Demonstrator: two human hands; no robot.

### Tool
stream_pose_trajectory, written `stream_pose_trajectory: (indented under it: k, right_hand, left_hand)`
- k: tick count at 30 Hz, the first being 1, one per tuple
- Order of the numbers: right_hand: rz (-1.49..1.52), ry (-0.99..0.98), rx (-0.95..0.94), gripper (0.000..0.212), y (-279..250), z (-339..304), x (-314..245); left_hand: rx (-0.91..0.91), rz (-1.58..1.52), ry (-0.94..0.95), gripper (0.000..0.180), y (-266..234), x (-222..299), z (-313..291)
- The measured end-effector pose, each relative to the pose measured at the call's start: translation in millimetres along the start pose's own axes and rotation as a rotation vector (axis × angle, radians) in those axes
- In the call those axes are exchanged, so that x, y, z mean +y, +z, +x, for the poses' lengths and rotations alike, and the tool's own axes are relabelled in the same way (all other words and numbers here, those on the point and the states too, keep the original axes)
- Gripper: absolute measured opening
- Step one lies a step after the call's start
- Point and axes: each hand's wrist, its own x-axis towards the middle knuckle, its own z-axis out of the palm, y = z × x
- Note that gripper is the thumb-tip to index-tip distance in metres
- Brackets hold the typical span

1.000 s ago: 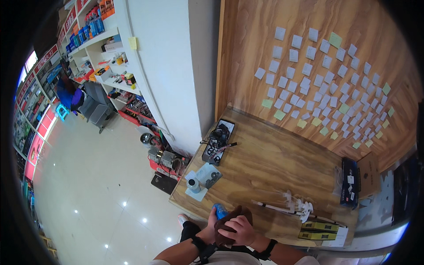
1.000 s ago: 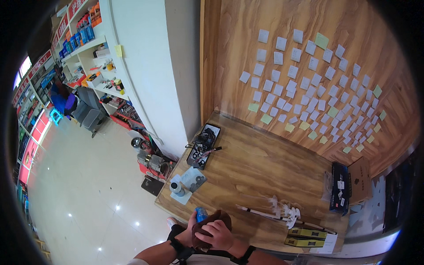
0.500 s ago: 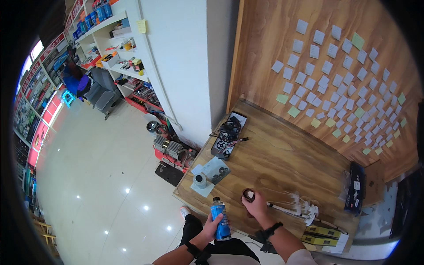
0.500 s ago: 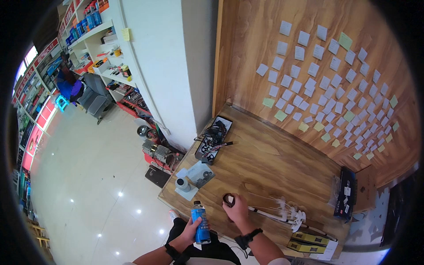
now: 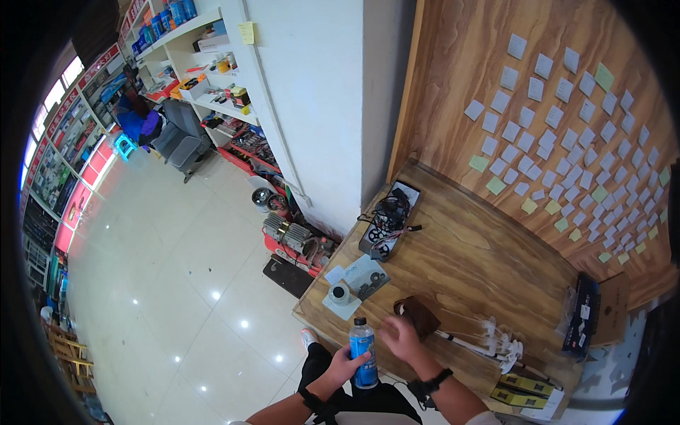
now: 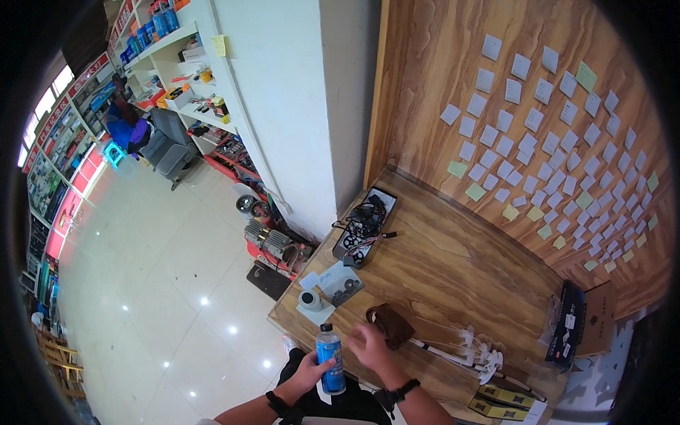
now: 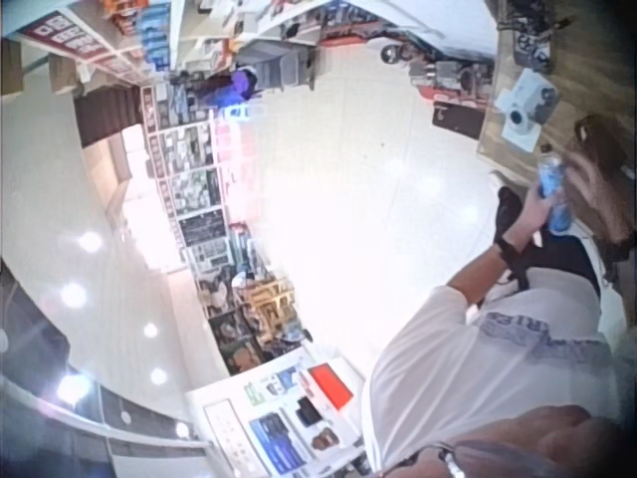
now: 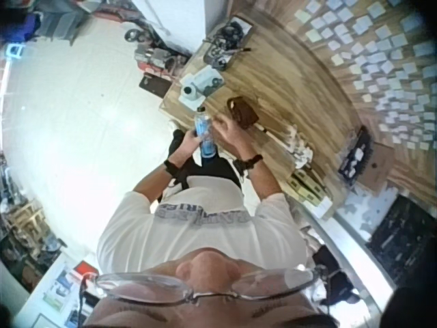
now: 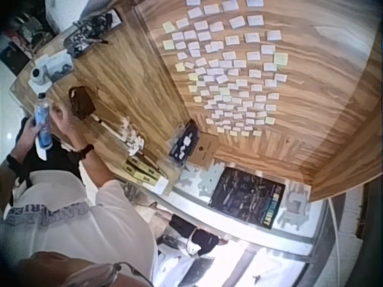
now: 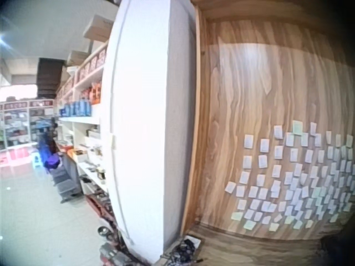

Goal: The person cleans a blue spray can and a yellow box using a brown cloth. They wipe the items thoroughly on a wooden counter and then place them on a shelf in a store.

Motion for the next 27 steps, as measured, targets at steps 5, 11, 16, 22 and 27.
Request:
stream_pose_trajectory:
  k: [5,11,16,22,27]
  right_hand:
    - [0.389,0.402,-0.373,0.074,-25,-23,-102]
    - [0.335,0.359,-0.35,0.077,5,-35,-56]
    - [0.385,0.406,-0.171,0.079,22,-51,-37]
    - [0.318,0.344,-0.015,0.065,-4,-67,-54]
    - [0.344,0.274,0.019,0.057,-21,-69,-73]
  left_hand:
    - [-0.022,-0.044,0.079,0.063,-3,9,10]
    - [-0.089,0.135,0.127,0.061,13,8,15]
    - [-0.029,0.013,0.089,0.064,-12,-7,41]
    - [0.576,0.587,0.409,0.108,-54,19,99]
    - [0.662,0.918,0.661,0.101,-68,44,140]
